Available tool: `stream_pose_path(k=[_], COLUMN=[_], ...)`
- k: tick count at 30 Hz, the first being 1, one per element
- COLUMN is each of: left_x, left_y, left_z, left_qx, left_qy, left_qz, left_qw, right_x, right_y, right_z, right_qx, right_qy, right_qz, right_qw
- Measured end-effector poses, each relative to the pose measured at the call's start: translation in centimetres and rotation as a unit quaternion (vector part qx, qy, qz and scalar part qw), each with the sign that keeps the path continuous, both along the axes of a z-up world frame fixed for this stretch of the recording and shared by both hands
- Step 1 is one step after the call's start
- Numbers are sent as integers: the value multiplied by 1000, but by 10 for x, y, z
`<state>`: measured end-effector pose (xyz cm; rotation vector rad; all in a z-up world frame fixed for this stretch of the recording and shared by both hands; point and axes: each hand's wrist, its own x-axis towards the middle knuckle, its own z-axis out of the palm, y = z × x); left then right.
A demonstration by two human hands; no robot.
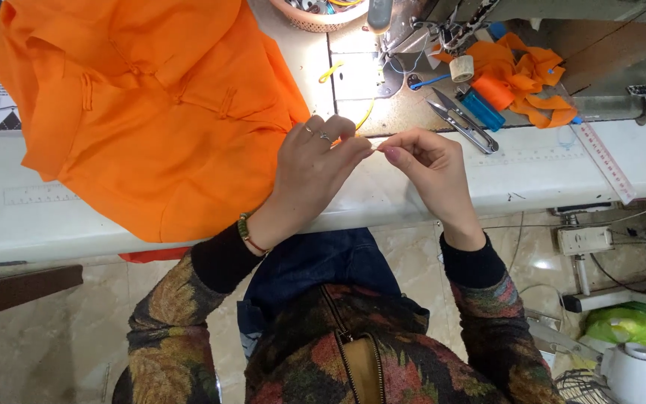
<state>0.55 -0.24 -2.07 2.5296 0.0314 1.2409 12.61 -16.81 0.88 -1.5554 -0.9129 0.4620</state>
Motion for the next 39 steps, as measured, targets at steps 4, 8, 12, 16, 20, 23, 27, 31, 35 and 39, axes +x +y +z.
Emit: stream_pose_path(k=[4, 8, 12, 16, 20, 23, 27, 31, 35, 39], left_x=[-5, -9, -10, -14, -17, -18, -19, -31, -44, -47], left_y=[2, 2, 0, 2, 4, 7, 6, 26, 59, 73], left_z=[14, 20, 25, 31, 34, 32, 29, 40, 47, 52], left_qx=[-53, -133, -165, -172, -186, -196, -197, -105, -80, -45], left_qy=[15, 18, 26, 36, 54, 61, 79, 70, 88, 81], left_qz=[-5, -37, -51, -67, -80, -84, -87, -23, 10, -17], left_qw=[998, 990, 985, 982, 978, 975, 973, 992, 993, 996], right_x=[-4, 0, 1, -1, 3, 1, -4, 20, 36, 43], right_y=[0, -2, -3, -2, -5, -4, -5, -20, -34, -43], right_z=[13, 14, 12, 15, 7, 15, 30, 16, 14, 20], right_qx=[-6, -6, -10, 0, 13, 18, 5, 16, 32, 13], right_qy=[-66, -104, -135, -153, -179, -224, -320, -339, -285, -253], right_qz=[-30, -49, -61, -66, -64, -67, -75, -81, -94, -70], right_qw=[997, 993, 989, 986, 982, 972, 945, 937, 953, 965])
